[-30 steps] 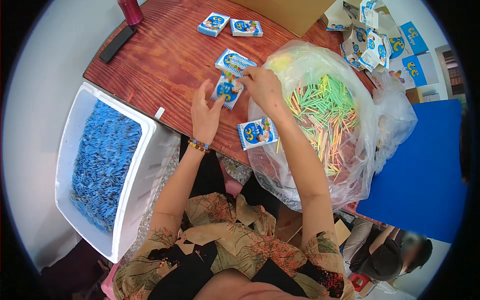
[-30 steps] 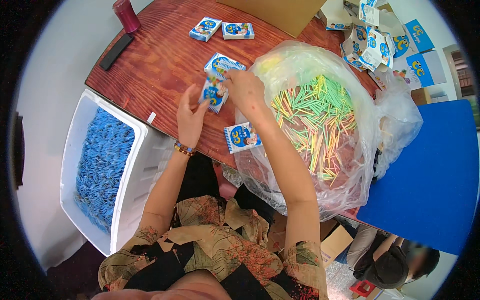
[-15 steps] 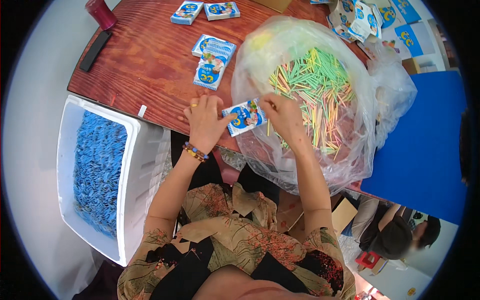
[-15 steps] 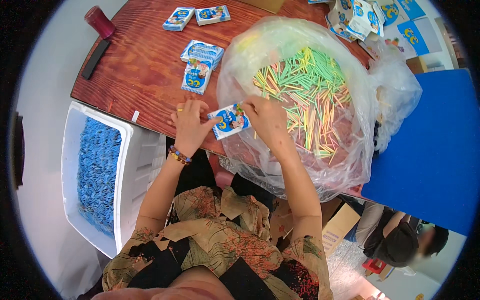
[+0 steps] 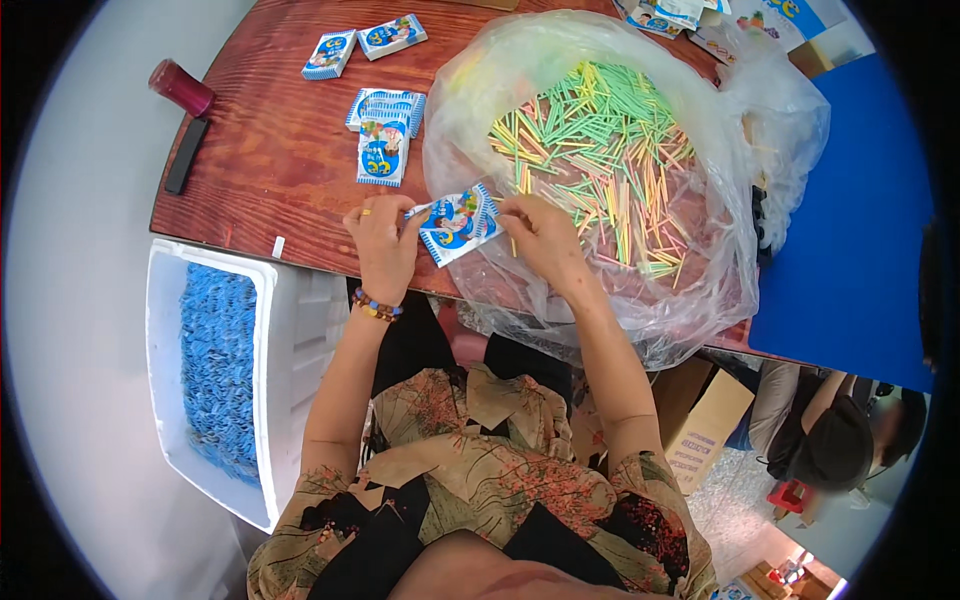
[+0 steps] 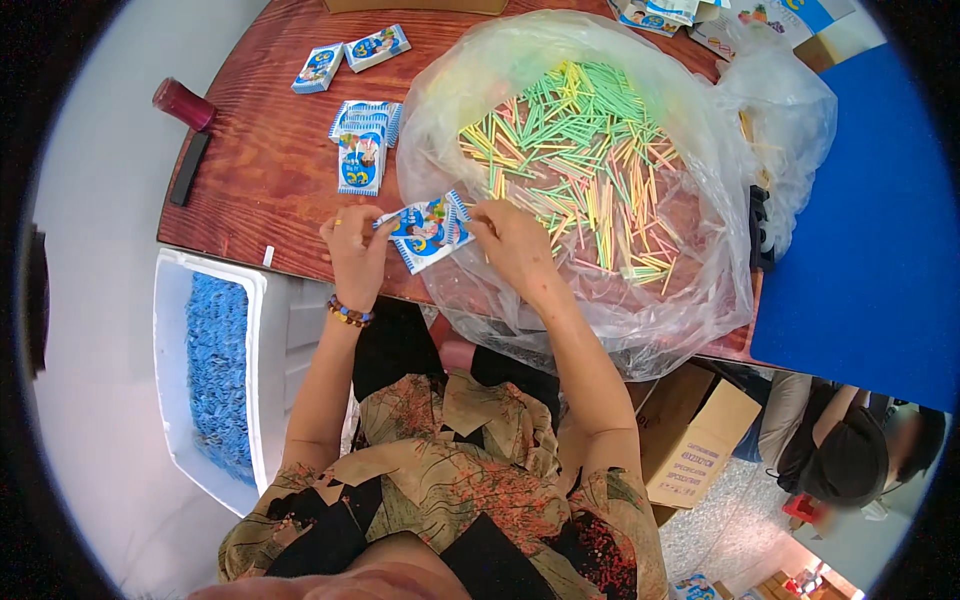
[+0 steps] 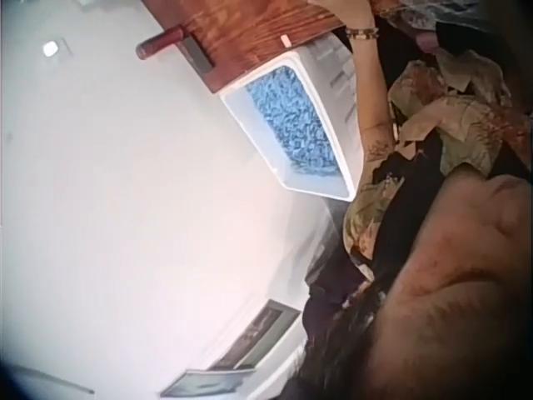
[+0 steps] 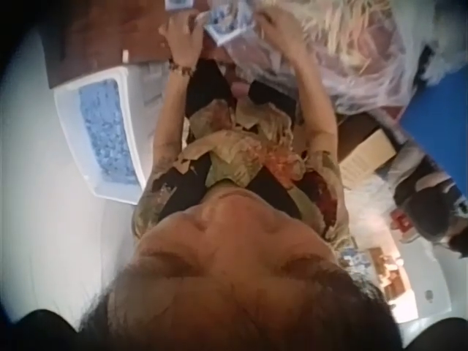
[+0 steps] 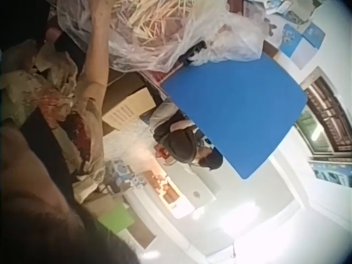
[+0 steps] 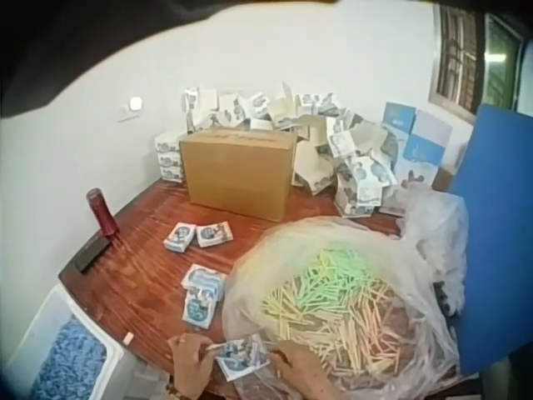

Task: Manually packaging small colored plastic sticks into branded blue packets and sorting them into a bin.

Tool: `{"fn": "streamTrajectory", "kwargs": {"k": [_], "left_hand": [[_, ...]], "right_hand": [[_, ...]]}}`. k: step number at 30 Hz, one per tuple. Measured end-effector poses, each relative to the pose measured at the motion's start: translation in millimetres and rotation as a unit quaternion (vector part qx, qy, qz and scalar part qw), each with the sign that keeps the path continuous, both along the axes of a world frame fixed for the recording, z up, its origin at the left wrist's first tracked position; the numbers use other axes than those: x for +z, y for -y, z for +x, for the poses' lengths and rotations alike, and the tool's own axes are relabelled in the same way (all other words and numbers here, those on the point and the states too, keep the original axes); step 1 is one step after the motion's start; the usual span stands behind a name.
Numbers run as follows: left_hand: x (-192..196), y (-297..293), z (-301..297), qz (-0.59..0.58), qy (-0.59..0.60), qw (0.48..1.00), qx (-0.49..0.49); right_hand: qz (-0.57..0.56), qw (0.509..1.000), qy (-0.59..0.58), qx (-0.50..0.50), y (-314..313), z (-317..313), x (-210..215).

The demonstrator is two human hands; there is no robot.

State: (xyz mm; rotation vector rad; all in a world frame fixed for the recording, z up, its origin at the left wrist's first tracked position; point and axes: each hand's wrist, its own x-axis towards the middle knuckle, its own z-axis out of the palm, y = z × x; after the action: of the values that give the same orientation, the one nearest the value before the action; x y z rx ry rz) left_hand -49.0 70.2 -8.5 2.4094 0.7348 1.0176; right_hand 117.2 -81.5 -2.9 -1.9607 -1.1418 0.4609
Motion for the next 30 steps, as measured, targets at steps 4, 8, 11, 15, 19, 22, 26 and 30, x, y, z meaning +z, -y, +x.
{"fn": "streamTrajectory", "kwargs": {"k": [4,8,11,15,19,22,26,30], "left_hand": [[12,9,-6,-0.133,0.017,0.99,-0.04],[28,18,9,-0.438,0.159,0.878,-0.113],[22,22,8,-0.516,0.171,0.833,-0.103],[15,29,10,-0.56,0.192,0.8,-0.096],[12,37,11,-0.579,0.234,0.776,-0.092],[7,39,7,-0.578,0.238,0.777,-0.076],[9,47,11,-0.622,0.299,0.719,-0.08],[-1,48,9,-0.664,0.313,0.673,-0.094]], "right_hand": [[0.129,0.976,-0.172,-0.022,-5,-11,23],[0.102,0.953,-0.282,0.036,-6,-9,12],[0.131,0.932,-0.338,0.026,-5,-11,9],[0.213,0.882,-0.42,0.026,-8,-15,8],[0.163,0.91,-0.38,0.035,-3,-12,3],[0.157,0.921,-0.356,0.023,-5,-15,8],[0.15,0.932,-0.329,0.009,1,-15,15],[0.185,0.929,-0.32,0.0,2,-18,25]]}}
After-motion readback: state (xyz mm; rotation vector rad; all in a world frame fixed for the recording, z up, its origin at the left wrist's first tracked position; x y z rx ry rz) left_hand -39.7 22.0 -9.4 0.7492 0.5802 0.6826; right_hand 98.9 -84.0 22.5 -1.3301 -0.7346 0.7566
